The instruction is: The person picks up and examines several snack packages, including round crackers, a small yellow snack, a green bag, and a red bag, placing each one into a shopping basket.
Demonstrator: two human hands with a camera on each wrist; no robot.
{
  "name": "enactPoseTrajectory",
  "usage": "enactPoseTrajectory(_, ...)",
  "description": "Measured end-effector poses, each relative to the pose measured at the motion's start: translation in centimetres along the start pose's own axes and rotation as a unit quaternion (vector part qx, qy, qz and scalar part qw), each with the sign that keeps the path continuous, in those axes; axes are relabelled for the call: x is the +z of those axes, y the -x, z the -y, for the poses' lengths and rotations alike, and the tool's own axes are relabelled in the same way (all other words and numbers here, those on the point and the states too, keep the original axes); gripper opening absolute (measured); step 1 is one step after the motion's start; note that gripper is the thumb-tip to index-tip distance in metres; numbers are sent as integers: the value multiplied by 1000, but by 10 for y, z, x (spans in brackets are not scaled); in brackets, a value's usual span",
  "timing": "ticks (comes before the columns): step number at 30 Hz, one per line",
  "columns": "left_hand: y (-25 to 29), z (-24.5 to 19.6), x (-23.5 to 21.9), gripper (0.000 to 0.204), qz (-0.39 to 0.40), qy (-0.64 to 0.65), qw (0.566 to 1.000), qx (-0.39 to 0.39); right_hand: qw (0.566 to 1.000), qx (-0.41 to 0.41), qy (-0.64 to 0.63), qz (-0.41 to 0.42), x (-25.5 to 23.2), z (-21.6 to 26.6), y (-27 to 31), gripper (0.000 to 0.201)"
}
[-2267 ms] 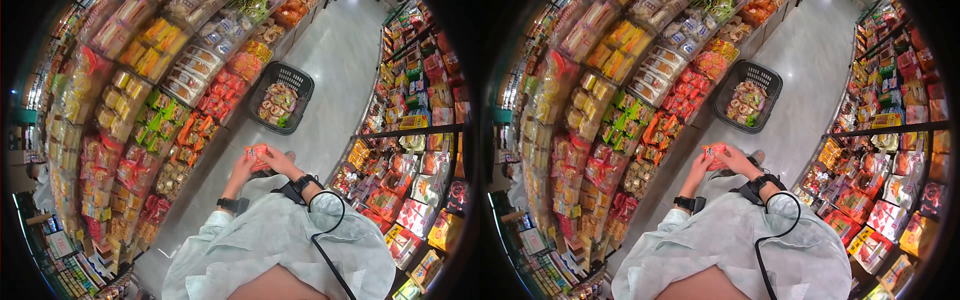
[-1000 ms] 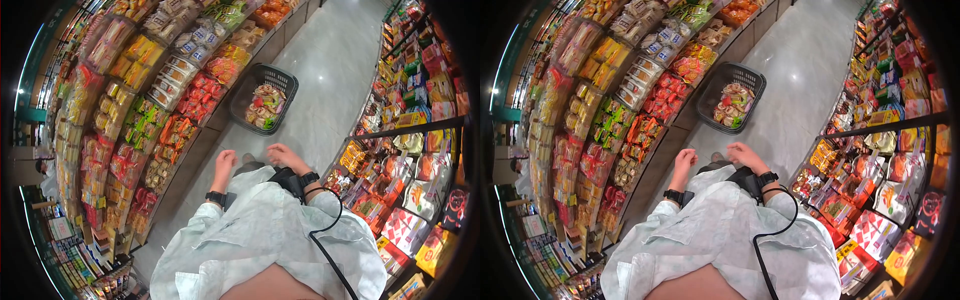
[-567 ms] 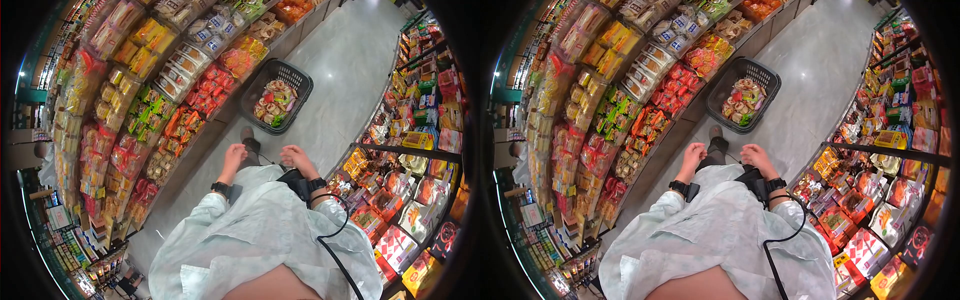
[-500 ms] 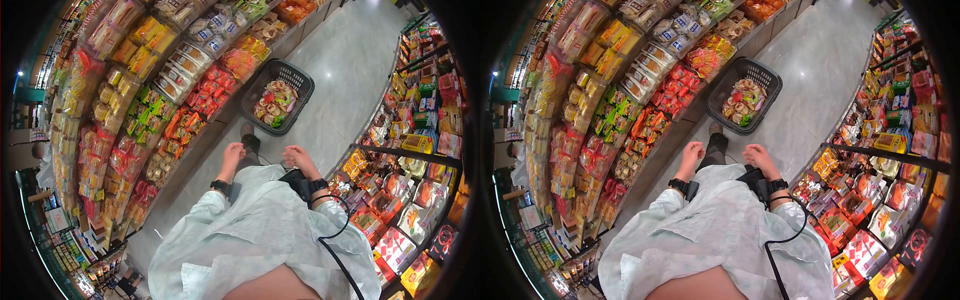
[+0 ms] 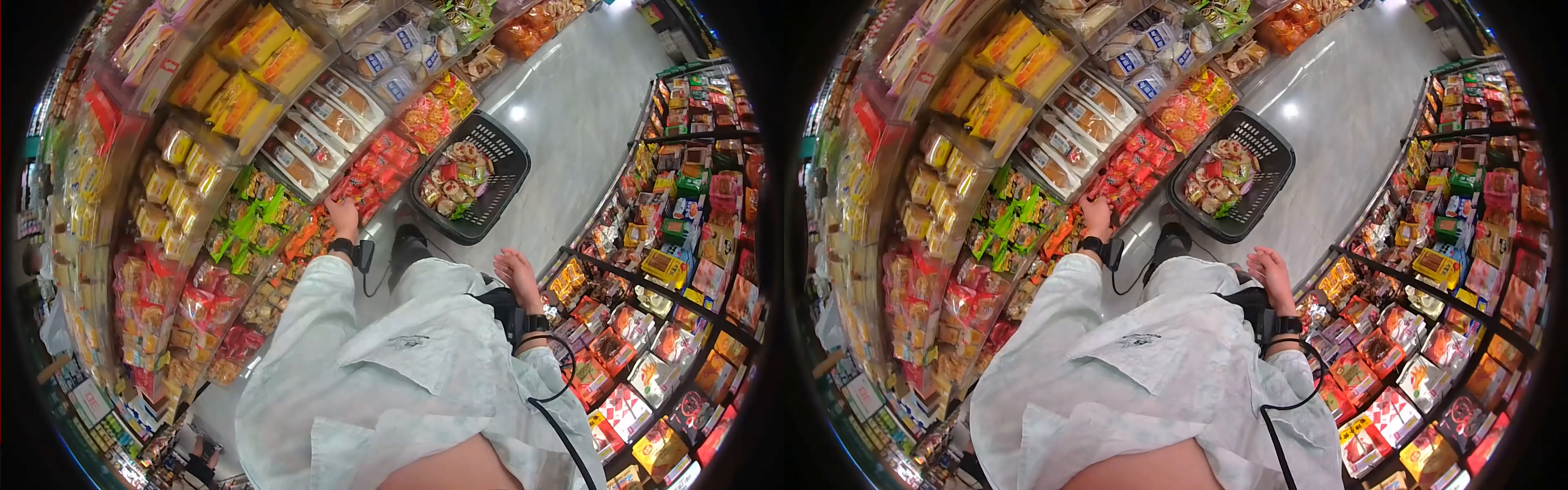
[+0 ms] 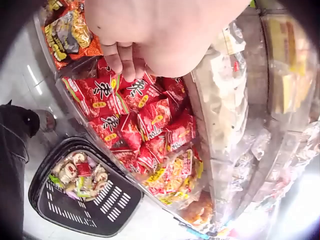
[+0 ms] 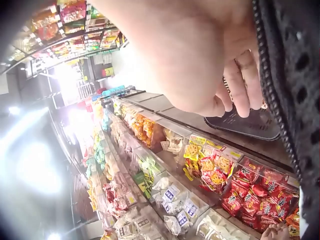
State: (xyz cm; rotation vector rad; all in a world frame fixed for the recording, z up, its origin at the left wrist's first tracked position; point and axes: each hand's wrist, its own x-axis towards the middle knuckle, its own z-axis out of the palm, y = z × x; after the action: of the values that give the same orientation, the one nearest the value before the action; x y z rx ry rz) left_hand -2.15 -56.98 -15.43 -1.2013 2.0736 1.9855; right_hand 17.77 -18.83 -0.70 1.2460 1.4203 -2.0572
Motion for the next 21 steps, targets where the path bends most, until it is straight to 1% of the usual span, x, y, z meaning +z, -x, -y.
enactPoseTrajectory(2, -25, -1, -4, 48, -1, -65, 997, -29, 1000, 5, -3, -11, 8, 1, 1, 28)
enactPoseTrajectory(3, -46, 11, -8, 42, 23, -47, 998, -26, 1000, 4, -8, -20, 10, 3, 2, 28)
enactPoseTrajectory(6, -70, 19, -8, 34, 49, -88, 990, -97, 999, 2, -24, -47, 17, 7, 4, 27)
enactPoseTrajectory(7, -72, 25, -5, 26, 10, -72, 994, -78, 998, 1, -30, -54, 18, 7, 5, 26)
enactPoseTrajectory(10, -89, 39, -8, 26, 11, -105, 987, -117, 997, 14, -18, -78, 21, 7, 6, 26)
enactPoseTrajectory(11, -91, 47, -7, 27, -4, -129, 989, -68, 996, 3, -26, -83, 20, 7, 5, 25)
enactPoseTrajectory(12, -109, 78, -9, 27, -47, -177, 981, 59, 996, -8, -34, -87, 21, 6, 4, 24)
enactPoseTrajectory(13, -134, 118, -11, 27, -88, -219, 954, 185, 995, -19, -41, -91, 21, 6, 4, 24)
enactPoseTrajectory(14, -148, 138, -11, 27, -129, -256, 907, 308, 996, -17, -30, -86, 20, 5, 4, 25)
enactPoseTrajectory(15, -145, 132, -10, 26, -92, -230, 942, 227, 996, -15, -18, -81, 19, 5, 3, 26)
enactPoseTrajectory(16, -136, 120, -11, 26, -55, -202, 967, 142, 997, -12, -5, -75, 18, 6, 2, 27)
enactPoseTrajectory(17, -126, 110, -13, 25, -19, -173, 983, 56, 997, -13, 0, -77, 18, 6, 3, 27)
enactPoseTrajectory(20, -99, 97, -7, 28, -34, -110, 993, 5, 997, -15, 6, -78, 18, 8, 6, 27)
enactPoseTrajectory(21, -65, 69, -3, 20, -21, -65, 997, 19, 997, -14, 5, -76, 18, 10, 6, 27)
